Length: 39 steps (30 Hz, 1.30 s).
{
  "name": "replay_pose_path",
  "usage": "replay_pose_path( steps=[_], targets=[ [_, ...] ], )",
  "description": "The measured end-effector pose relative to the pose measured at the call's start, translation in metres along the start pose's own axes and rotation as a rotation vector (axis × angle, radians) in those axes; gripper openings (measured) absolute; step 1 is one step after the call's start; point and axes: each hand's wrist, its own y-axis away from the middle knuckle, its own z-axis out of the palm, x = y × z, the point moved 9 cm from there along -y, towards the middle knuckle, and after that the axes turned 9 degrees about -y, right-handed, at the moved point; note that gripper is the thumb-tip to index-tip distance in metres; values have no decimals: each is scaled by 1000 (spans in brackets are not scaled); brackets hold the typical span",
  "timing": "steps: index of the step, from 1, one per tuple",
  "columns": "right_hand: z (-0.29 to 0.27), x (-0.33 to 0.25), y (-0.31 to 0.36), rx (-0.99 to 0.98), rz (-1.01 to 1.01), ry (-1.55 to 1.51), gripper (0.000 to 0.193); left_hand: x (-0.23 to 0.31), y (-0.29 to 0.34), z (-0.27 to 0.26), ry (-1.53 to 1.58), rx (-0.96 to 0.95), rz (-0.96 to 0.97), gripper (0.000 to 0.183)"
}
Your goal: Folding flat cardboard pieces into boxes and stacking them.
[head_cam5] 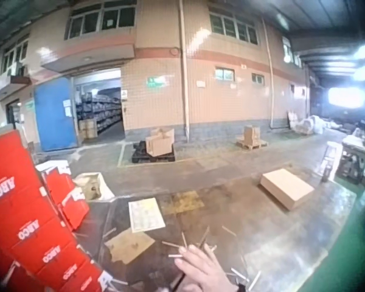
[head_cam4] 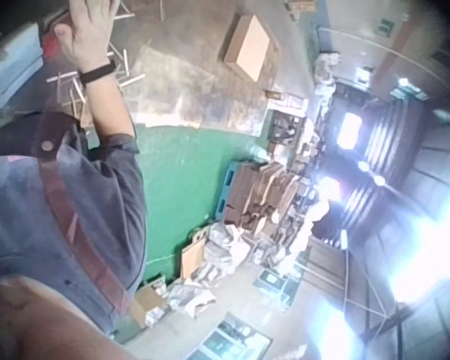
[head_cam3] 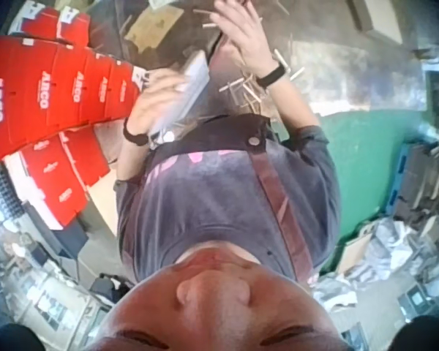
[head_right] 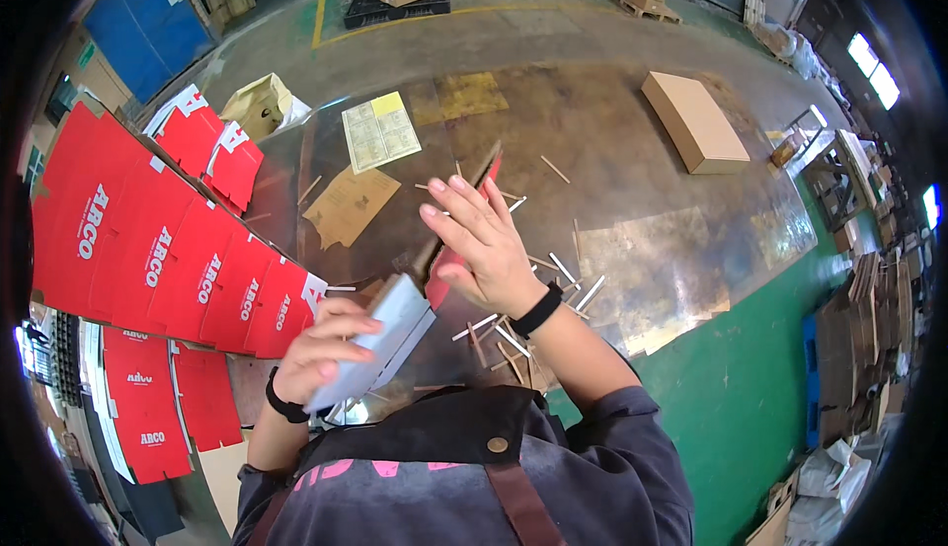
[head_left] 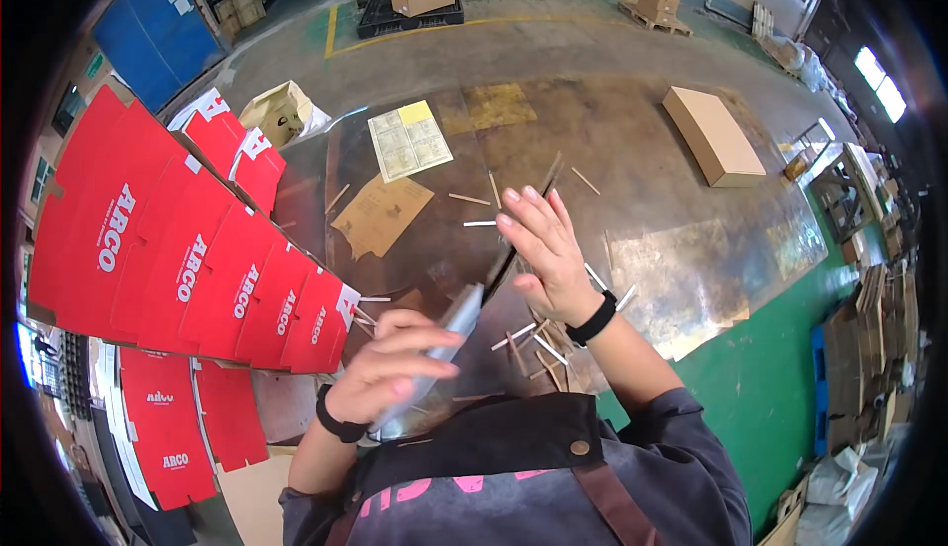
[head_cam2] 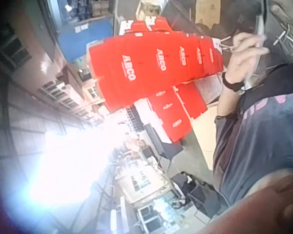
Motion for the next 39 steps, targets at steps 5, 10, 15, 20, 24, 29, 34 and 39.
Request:
replay_pose_path(
  steps=[5, 10, 15, 20, 24, 29, 34, 39],
  targets=[
    [-18, -14, 4, 38, -122, -63, 43, -21, 30, -42, -160, 520, -64, 52],
    [-19, -50, -47, -142, -235, -409, 38, -6, 21, -74, -660, 566, -14, 58],
    [-1, -17, -93, -139, 105, -615, 58, -55, 3, -133, -274, 583, -173, 69],
    [-25, 71, -91, 352, 315, -722, 64, -69, -12, -126, 89, 683, -251, 76],
    [-47, 168, -38, 819, 825, -660, 74, -129, 57, -58, 564, 161, -611, 111],
    [-35, 214, 30, 526, 1083, -238, 83, -81, 52, -19, 984, 167, -121, 114],
    [1, 252, 62, 214, 1104, 32, 75, -106, 75, -11, 349, 283, -409, 68],
    [2, 184, 34, 194, 684, 282, 82, -129, 57, -10, 500, 662, -483, 34]
  ],
)
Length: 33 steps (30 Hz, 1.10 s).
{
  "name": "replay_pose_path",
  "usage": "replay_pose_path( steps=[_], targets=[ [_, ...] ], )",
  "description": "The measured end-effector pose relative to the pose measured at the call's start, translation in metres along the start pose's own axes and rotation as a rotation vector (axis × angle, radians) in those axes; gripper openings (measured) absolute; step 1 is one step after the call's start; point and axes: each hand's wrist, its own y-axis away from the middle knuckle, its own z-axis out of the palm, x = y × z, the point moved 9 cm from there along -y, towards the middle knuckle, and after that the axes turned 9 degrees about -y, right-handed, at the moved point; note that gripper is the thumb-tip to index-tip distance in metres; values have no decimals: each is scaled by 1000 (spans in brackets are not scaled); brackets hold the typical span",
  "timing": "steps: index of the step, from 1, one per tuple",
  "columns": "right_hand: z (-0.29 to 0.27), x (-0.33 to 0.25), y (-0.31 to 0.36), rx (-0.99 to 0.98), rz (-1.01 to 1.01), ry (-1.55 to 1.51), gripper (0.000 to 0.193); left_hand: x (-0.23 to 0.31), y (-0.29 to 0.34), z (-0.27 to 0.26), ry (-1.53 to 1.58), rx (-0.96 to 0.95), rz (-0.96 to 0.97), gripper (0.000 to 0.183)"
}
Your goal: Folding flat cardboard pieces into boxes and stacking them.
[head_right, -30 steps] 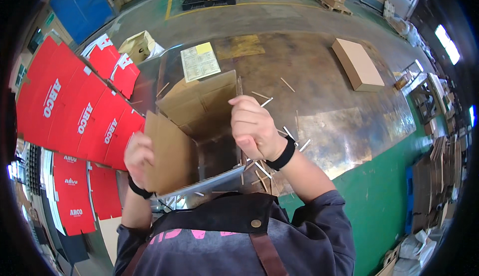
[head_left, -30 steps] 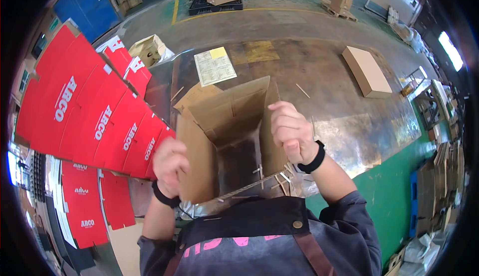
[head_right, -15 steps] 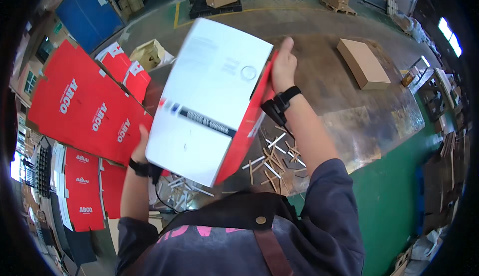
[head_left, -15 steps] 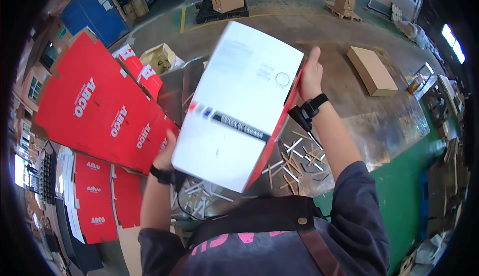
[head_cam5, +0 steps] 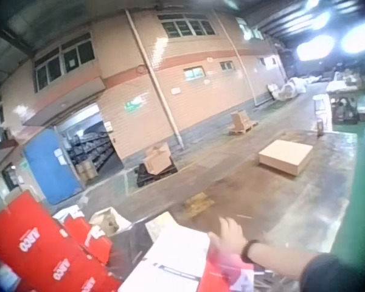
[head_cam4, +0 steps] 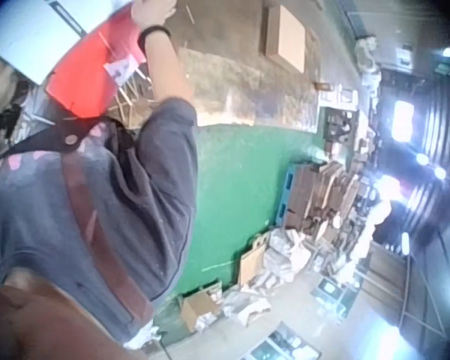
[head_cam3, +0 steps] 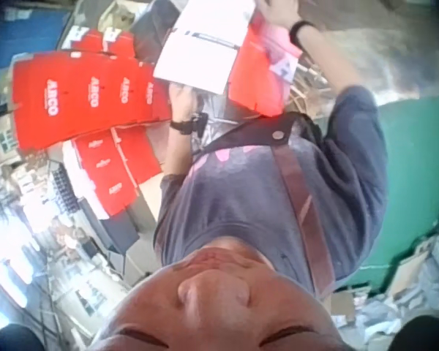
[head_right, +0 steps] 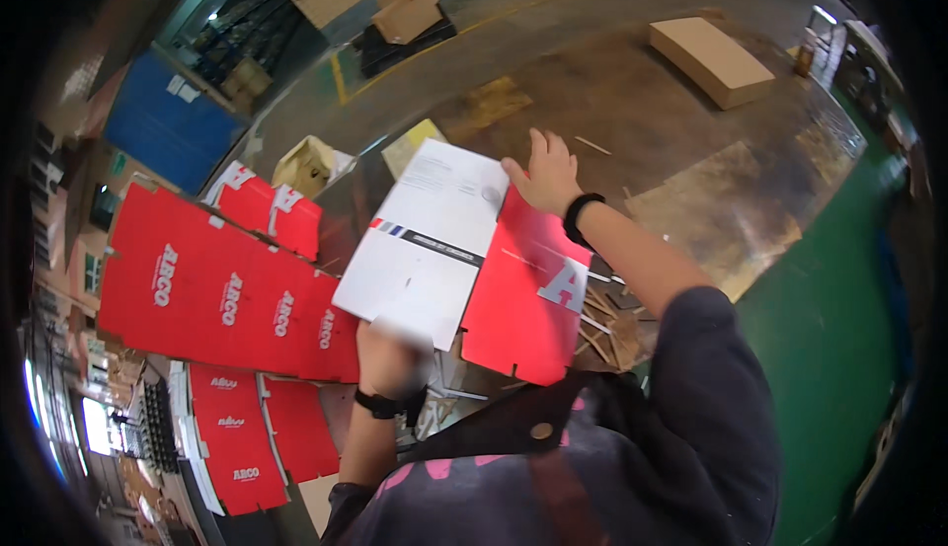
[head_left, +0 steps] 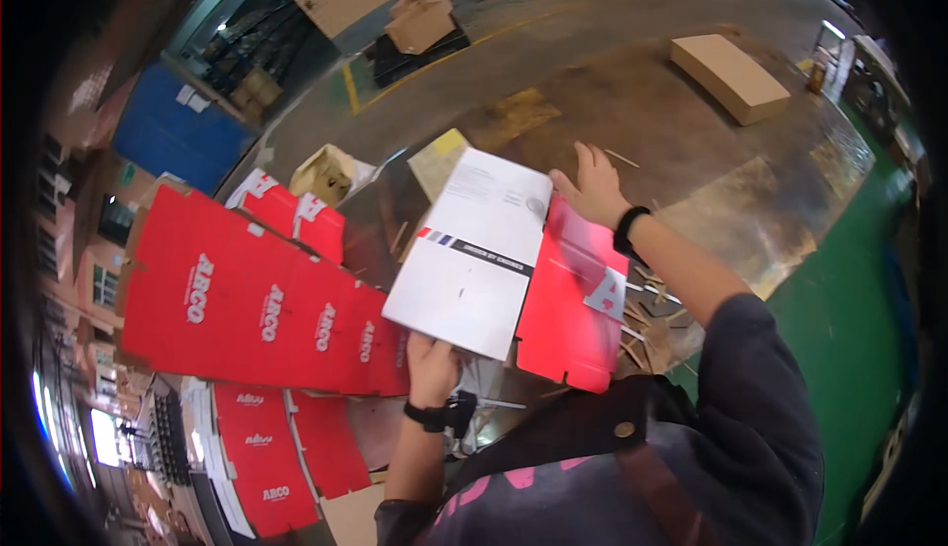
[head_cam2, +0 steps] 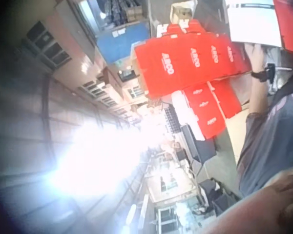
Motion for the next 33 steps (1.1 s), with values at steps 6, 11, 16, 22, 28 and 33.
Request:
replay_pose_path(
  steps=[6, 11, 16, 22, 28, 33],
  targets=[
    [-39, -187, 113, -829, -406, -196, 126, 49, -16, 29, 55, 58, -34, 30],
    [-51, -160, 105, -954, -172, 43, 113, 88, -34, 57, -125, -70, -54, 28],
    [-110, -190, 55, -579, -343, -248, 78, 123, -40, 30, -535, -235, -3, 34],
    [-118, -198, 15, -688, 31, -397, 58, 157, -17, 43, -833, -568, -186, 32],
    [-91, -183, 53, -356, -192, -213, 42, 105, 9, 15, -534, -142, 143, 58],
    [-102, -217, 118, -551, -995, -419, 22, 154, 55, 51, -1150, -253, 1054, 33]
  ],
)
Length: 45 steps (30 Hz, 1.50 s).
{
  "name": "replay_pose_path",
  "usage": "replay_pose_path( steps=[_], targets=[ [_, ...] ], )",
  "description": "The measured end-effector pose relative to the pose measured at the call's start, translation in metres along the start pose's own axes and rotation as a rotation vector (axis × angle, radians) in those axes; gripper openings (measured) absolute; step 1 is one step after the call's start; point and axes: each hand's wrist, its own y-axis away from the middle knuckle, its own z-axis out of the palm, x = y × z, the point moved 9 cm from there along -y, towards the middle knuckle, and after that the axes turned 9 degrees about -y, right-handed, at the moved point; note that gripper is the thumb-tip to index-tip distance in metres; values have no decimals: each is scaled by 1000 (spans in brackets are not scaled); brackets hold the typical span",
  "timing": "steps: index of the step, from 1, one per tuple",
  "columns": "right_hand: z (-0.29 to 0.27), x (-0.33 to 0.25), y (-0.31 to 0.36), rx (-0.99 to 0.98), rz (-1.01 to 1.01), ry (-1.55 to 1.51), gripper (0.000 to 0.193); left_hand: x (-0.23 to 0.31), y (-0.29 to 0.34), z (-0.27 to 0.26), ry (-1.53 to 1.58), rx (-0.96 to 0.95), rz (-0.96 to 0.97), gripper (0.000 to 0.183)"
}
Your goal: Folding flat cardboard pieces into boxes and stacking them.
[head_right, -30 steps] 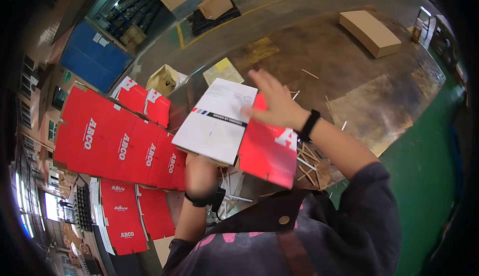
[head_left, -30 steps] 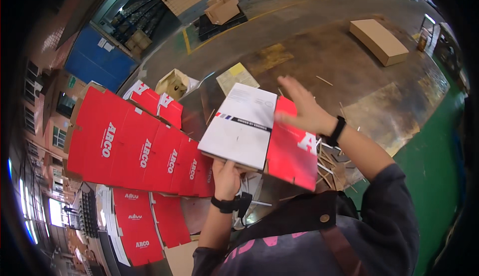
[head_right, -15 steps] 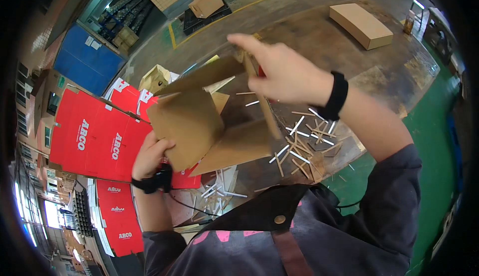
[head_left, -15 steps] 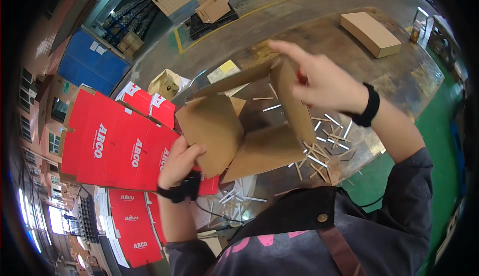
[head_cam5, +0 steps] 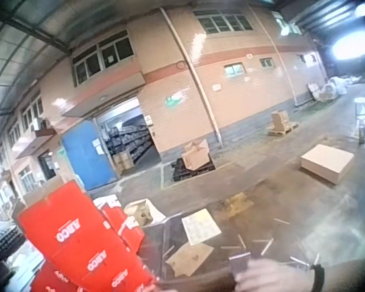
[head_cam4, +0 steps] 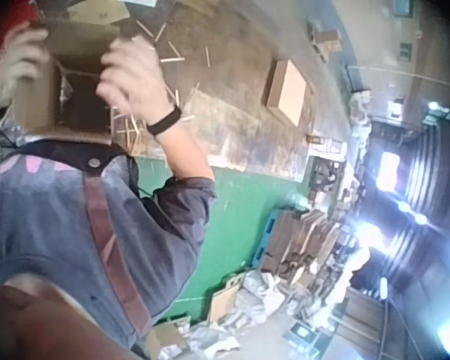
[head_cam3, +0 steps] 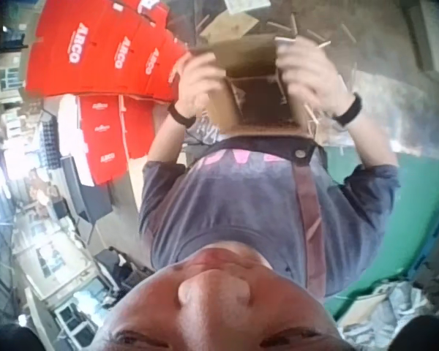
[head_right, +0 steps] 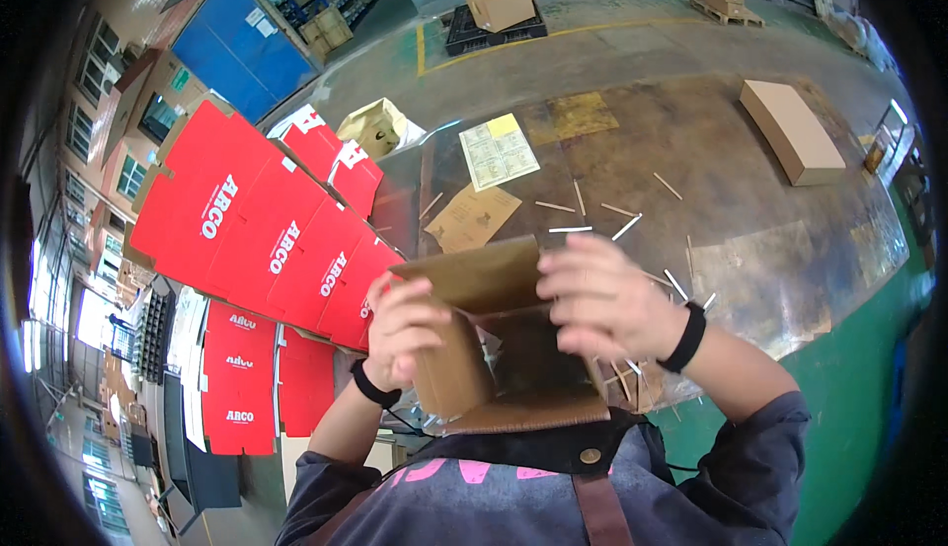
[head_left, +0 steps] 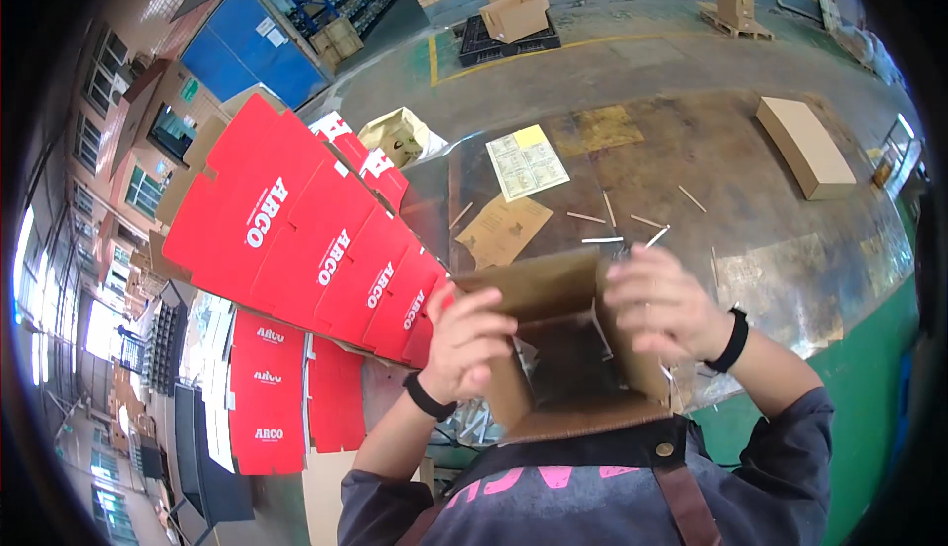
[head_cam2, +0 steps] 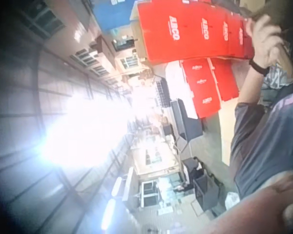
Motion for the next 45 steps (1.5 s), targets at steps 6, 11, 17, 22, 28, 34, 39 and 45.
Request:
replay_pose_path(
  steps=[6, 11, 17, 22, 28, 34, 39, 45],
  targets=[
    [18, -43, 0, -246, -122, -125, 28, 33, 0, 8, 37, -25, 154, 56],
    [19, -29, -16, -195, -100, -135, 35, 34, -19, 18, 146, -258, 248, 44],
    [93, -16, -35, -589, -89, -51, 43, 32, -1, 77, 39, -827, 90, 41],
    [81, -17, -11, -709, -39, 80, 37, 44, -24, 81, 106, -512, 116, 35],
    [81, -37, -32, -608, -46, -90, 26, 46, -22, 72, 77, -304, 86, 36],
    [92, -39, -37, -666, -29, -43, 23, 39, -13, 63, 104, -180, 67, 37],
    [64, -25, -64, -660, 319, -166, 25, 43, -15, 55, 249, -7, 112, 33],
    [-20, -86, -259, -93, -27, 52, 48, 33, -14, -14, 91, 243, 9, 21]
  ],
)
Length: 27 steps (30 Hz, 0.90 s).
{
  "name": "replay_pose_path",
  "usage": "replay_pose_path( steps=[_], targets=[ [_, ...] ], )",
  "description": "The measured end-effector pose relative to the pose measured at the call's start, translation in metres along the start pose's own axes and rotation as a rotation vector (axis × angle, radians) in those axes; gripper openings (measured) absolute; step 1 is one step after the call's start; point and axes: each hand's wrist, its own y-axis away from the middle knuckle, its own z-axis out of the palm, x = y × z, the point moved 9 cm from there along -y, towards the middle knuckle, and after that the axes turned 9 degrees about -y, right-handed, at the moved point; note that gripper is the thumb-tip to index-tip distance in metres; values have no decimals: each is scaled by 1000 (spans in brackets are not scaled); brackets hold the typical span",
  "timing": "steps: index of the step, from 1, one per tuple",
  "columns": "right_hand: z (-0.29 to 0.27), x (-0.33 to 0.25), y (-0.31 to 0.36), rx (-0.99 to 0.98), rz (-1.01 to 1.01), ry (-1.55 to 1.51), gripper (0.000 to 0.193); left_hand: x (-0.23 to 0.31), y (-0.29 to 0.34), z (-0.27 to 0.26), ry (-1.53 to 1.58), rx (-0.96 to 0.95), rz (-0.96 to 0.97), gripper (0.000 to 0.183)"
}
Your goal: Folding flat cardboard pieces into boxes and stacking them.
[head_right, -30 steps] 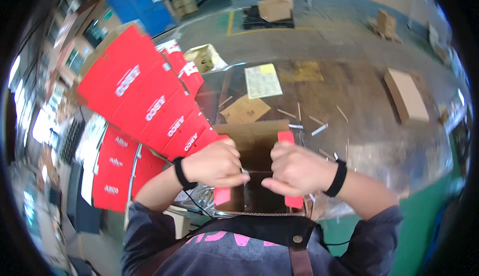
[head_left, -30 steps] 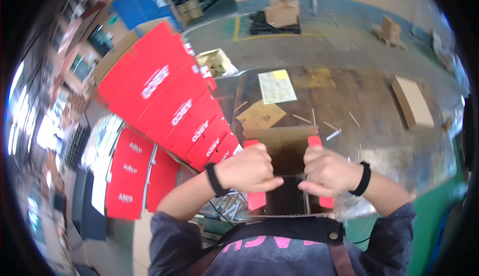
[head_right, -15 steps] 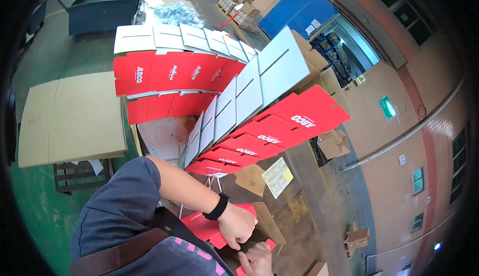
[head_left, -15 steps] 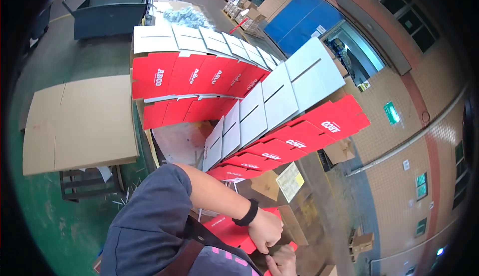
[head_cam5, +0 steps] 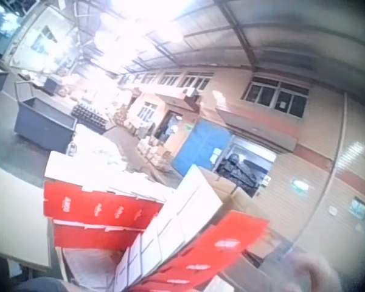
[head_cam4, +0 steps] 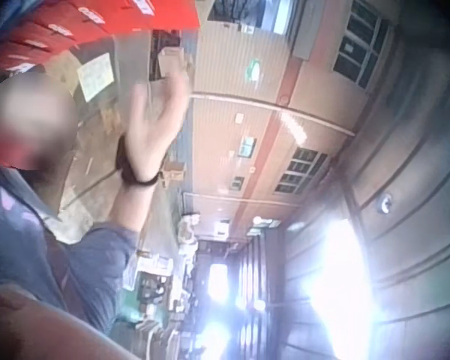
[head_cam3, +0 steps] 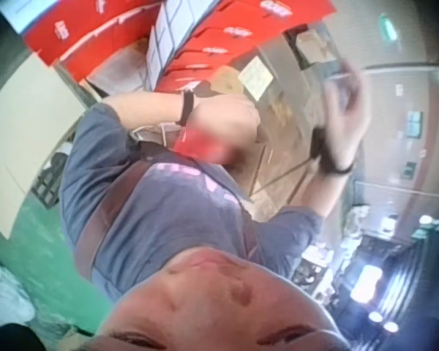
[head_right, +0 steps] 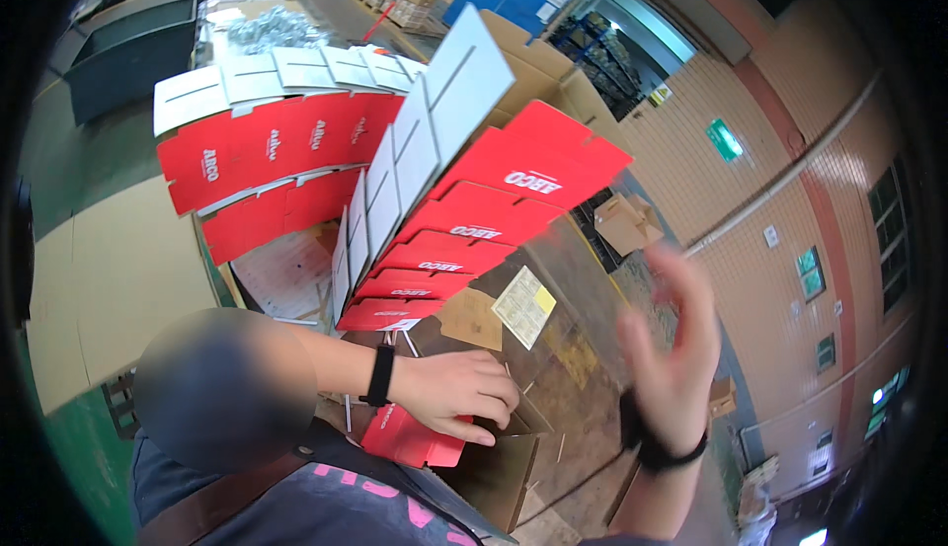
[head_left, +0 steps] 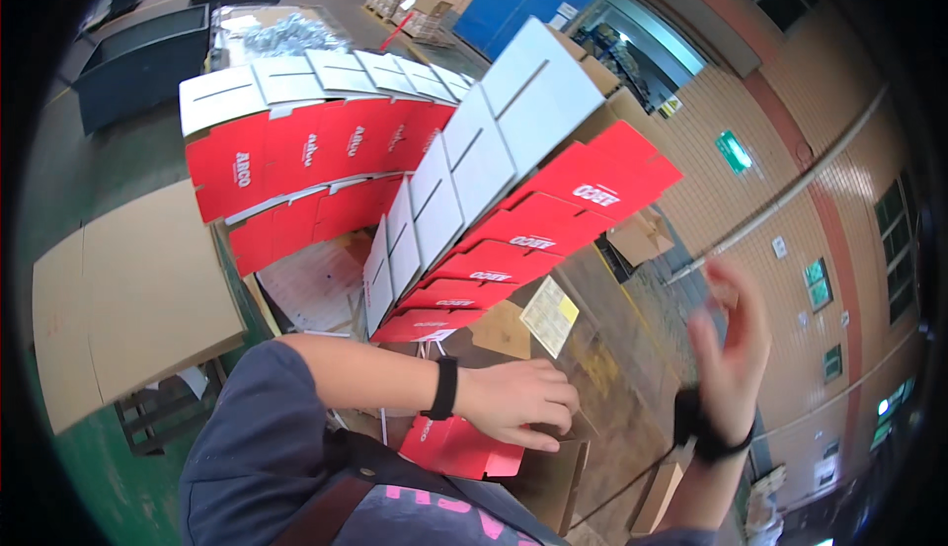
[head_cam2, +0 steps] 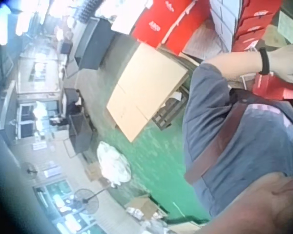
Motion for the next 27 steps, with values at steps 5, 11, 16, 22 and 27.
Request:
replay_pose_path(
  steps=[5, 11, 16, 22, 27],
  targets=[
    [25, -5, -70, -123, -23, -211, 41, 4, 17, -6, -127, -140, -57, 29],
    [-13, 40, 60, -306, 371, -112, 33, -43, 69, -40, -114, 20, -495, 28],
    [-10, 58, 189, -501, 572, -83, 30, -63, 81, -60, 55, 57, -746, 21],
    [-19, 63, 286, 35, 731, -22, 25, -19, 12, -31, -53, -45, -266, 17],
    [39, -20, 265, 4, 381, -54, 34, -73, -4, -19, -214, -71, -572, 51]
  ],
)
